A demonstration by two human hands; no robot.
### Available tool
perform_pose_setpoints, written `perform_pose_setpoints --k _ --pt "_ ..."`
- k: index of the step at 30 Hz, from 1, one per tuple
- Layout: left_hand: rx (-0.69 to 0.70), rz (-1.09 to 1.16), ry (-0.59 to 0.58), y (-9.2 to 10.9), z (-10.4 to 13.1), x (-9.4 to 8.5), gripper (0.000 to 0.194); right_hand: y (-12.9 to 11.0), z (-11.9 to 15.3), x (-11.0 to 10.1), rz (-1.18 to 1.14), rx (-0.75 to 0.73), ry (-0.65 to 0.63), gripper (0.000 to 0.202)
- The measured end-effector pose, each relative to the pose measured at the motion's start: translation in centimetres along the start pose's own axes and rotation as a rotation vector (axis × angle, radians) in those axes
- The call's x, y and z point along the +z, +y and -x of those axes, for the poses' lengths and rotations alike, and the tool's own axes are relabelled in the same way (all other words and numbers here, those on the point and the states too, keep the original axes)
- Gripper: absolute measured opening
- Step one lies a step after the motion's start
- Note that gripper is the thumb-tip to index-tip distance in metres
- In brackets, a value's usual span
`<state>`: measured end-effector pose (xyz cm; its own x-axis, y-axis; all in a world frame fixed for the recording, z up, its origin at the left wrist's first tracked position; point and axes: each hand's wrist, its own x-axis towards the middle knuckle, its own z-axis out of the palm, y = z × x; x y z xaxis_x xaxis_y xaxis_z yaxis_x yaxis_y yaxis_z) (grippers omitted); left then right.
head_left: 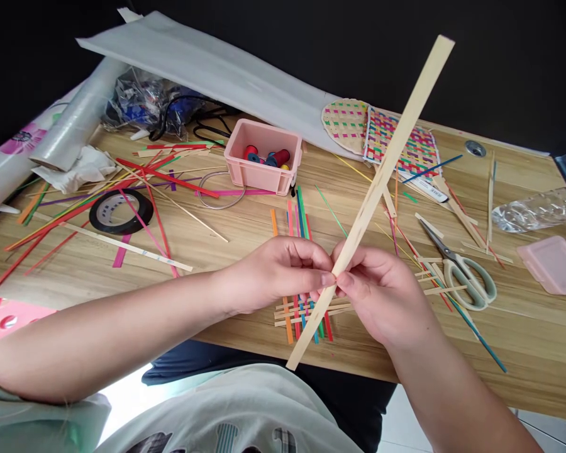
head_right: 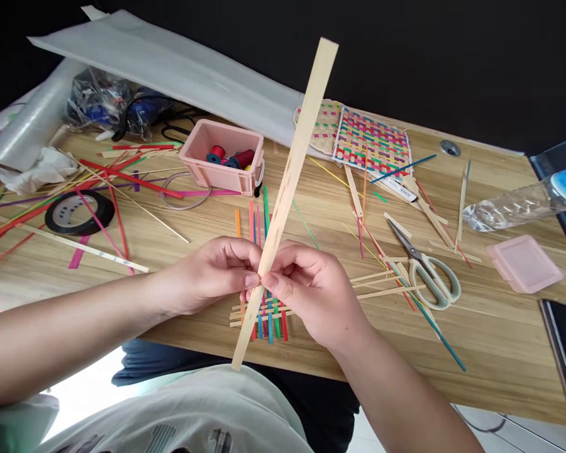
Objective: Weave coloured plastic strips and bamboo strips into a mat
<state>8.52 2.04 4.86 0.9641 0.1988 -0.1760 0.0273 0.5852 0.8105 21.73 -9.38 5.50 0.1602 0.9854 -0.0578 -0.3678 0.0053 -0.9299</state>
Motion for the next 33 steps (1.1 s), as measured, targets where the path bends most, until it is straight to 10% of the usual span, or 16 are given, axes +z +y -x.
perform_pose_setpoints --k 33 --pt "-0.099 0.021 -0.109 0.79 0.23 0.02 0.034 -0.29 0.15 0.09 0.08 0.005 -0.033 0.012"
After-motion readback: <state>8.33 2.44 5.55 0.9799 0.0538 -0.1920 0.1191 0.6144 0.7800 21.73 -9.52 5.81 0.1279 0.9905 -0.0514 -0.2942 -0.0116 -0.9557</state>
